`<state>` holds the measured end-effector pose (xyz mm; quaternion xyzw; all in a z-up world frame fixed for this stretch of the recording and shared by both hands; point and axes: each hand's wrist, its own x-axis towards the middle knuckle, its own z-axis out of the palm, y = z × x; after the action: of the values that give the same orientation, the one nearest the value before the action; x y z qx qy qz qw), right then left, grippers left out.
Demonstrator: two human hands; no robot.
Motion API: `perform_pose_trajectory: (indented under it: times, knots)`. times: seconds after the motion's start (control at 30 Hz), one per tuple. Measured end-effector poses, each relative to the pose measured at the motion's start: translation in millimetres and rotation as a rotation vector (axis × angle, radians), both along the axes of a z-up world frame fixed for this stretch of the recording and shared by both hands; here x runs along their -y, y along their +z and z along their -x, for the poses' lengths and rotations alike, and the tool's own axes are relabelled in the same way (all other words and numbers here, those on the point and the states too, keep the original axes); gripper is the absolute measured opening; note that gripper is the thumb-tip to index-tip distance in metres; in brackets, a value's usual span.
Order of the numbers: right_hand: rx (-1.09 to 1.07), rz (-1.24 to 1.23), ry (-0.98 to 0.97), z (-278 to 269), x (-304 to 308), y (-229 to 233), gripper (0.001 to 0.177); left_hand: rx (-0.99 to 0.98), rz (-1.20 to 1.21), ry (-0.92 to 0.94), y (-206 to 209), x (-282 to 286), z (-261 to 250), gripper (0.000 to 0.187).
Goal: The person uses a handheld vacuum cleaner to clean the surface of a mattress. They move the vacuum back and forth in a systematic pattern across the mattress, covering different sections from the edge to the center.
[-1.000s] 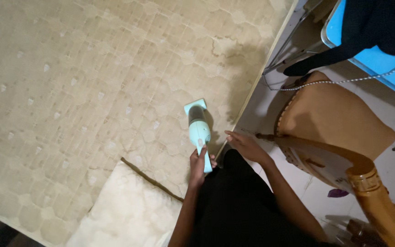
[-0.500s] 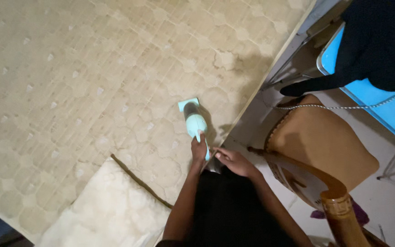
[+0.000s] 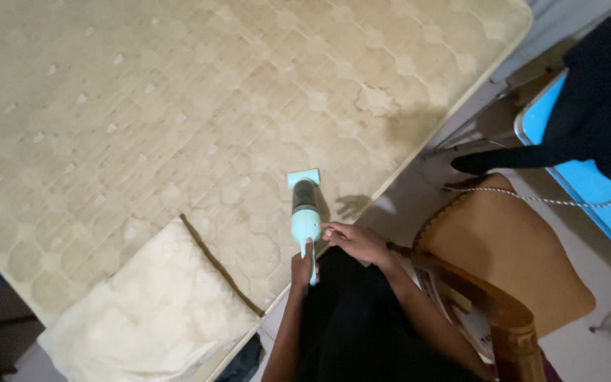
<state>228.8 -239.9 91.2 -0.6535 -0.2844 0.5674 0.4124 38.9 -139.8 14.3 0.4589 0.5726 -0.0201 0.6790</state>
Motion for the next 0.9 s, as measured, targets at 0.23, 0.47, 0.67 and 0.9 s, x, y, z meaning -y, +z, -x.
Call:
perform_pose_trajectory:
  times: [0.23,0.47,0.67,0.9]
  knots:
    - [-0.005,-0.031,0.010,-23.5,21.5,-46.6,0.056,-0.048,-0.195,-0.038,-9.4,-38.8,-49.7,0.066]
    - [-0.051,0.142,-0.159,-46.4,23.0,-45.7,0.055,0.024,-0.167,0.003,-52.7,-114.0,-124.8,0.071]
    - [-0.093,0.153,-0.056,-37.9,-9.1,-63.6,0.058,0.053,-0.206,0.023,-53.1,-93.2,-116.4,0.067]
    - [-0.131,0.321,-0.042,-20.9,-27.7,-73.0,0.056,0.031,-0.049,0.145,-18.3,-10.2,-22.2,0.050]
